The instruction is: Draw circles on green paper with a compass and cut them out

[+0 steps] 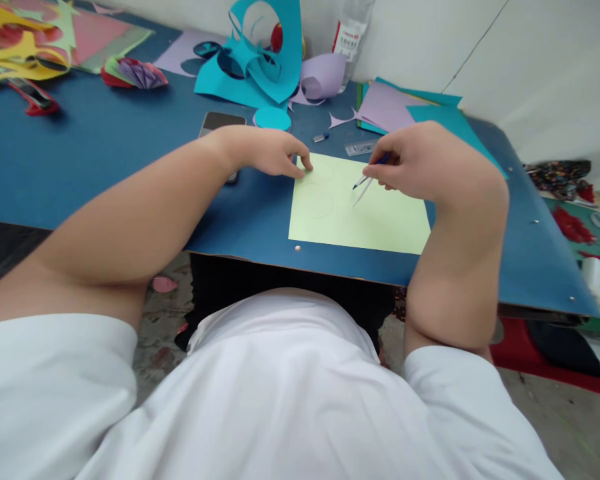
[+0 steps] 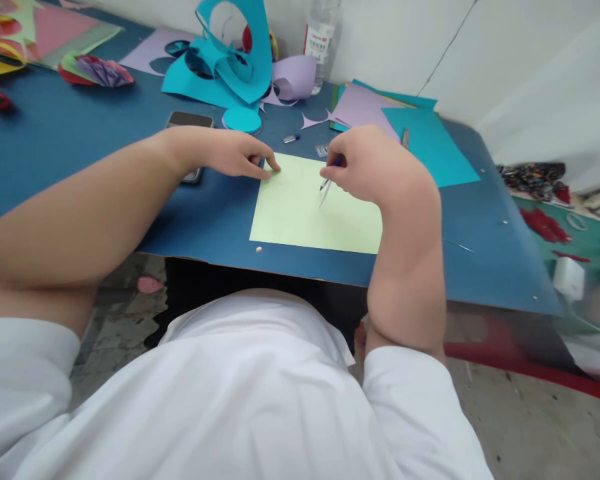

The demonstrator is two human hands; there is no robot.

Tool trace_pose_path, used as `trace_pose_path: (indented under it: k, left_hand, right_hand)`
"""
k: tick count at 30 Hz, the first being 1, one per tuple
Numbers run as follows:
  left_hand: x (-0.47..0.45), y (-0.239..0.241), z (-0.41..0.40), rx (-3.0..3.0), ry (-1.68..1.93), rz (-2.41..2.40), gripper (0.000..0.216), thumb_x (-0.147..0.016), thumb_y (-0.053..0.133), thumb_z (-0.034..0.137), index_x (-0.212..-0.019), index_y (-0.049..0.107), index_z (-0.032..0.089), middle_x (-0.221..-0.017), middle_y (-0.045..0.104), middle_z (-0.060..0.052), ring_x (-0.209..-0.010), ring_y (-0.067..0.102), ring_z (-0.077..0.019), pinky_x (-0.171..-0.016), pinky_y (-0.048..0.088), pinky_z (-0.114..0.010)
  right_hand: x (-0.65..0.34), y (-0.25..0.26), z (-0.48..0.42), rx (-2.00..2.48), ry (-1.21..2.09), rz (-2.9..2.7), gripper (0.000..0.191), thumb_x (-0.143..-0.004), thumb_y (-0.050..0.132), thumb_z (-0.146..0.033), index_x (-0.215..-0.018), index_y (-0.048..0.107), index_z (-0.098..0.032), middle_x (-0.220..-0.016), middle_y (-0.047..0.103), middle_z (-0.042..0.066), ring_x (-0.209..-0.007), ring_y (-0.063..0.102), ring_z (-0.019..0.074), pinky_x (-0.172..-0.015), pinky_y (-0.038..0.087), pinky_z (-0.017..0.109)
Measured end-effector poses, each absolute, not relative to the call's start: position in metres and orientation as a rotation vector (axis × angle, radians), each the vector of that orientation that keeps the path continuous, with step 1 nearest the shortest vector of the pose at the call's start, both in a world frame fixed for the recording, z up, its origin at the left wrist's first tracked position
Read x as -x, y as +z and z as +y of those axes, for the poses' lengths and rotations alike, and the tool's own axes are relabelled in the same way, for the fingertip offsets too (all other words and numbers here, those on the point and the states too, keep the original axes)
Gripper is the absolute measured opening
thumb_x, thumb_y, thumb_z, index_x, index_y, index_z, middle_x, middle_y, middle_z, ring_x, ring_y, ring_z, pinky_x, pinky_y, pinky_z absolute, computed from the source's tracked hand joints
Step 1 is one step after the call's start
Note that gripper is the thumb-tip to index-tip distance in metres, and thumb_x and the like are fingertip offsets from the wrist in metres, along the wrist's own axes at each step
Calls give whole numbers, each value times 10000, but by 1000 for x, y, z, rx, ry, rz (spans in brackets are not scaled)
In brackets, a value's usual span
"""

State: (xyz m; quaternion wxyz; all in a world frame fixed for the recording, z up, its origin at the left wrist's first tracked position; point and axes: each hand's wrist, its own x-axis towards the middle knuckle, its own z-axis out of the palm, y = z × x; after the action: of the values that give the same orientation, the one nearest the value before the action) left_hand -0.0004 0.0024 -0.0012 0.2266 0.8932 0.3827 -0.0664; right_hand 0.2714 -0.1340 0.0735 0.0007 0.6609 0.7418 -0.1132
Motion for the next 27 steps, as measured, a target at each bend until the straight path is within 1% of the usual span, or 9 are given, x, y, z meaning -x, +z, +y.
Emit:
trace_pose_path:
  k: [5,8,11,15,17,19,20,24,27]
  left_hand:
    - [0,-2,3,-2467,-192,1073,973,-1020,694,923,-1749,817,291,-1342,895,-103,-1417,696,-415,-1261,547,-466]
    - [0,-2,2,-2489,-185,1083,846,-1048,713,796,-1717,839,294,-1348,891,-102,-1352,722,-385,-1211,568,-443]
    - [0,-2,2,-2512,-172,1068,755,-1066,713,667,-1687,862,264,-1402,875,-123,-1294,744,-363,-1182,572,-444]
    - [0,-1,1,-2478,-174,1063,876,-1054,711,822,-1717,838,263,-1354,885,-121,-1372,715,-404,-1248,552,-475]
    - [0,-1,1,-2455,-181,1072,951,-1028,711,913,-1725,832,278,-1329,895,-115,-1415,694,-421,-1270,541,-473]
    - [0,-1,1,-2459,-181,1080,917,-1034,714,898,-1718,839,300,-1363,894,-111,-1410,699,-411,-1258,543,-464]
    - [0,0,1,-2465,-180,1084,886,-1040,719,870,-1711,845,305,-1386,890,-111,-1398,706,-404,-1246,547,-461]
    - [-1,0,1,-2469,-179,1085,875,-1045,724,836,-1713,847,285,-1414,882,-120,-1402,708,-410,-1240,544,-465]
    - [-1,-1,1,-2452,-175,1073,938,-1028,715,895,-1724,839,278,-1391,887,-123,-1427,697,-424,-1281,527,-485]
  right_hand:
    - [-276,71,-132,-2073,-357,2340,459,-1142,698,-812,-1146,948,-426,-980,889,167,-1043,834,505,-853,702,718]
    - [-270,74,-134,-2118,-359,2269,445,-1164,712,-730,-1127,935,-347,-1041,890,207,-1082,835,502,-919,698,721]
    - [-264,77,-137,-2155,-377,2220,378,-1154,752,-683,-1094,910,-345,-1069,880,209,-1119,833,506,-958,691,718]
    - [-265,78,-140,-2142,-351,2229,447,-1165,685,-729,-1161,924,-352,-1130,891,216,-1136,830,492,-973,687,708]
    - [-268,76,-139,-2115,-342,2285,551,-1118,642,-884,-1251,951,-447,-1087,906,196,-1134,830,507,-883,684,686]
    - [-269,74,-138,-2095,-354,2319,598,-1062,631,-979,-1286,956,-530,-1036,909,180,-1137,832,529,-810,667,670]
    - [-270,74,-137,-2097,-355,2313,588,-1063,639,-968,-1274,961,-523,-1038,908,182,-1139,833,533,-810,666,670]
    - [-268,71,-133,-2144,-320,2253,462,-1141,713,-734,-1189,957,-344,-1167,904,222,-1150,836,519,-917,675,675]
    - [-271,69,-131,-2124,-317,2292,482,-1142,718,-765,-1194,953,-348,-1166,910,214,-1132,838,519,-886,672,659]
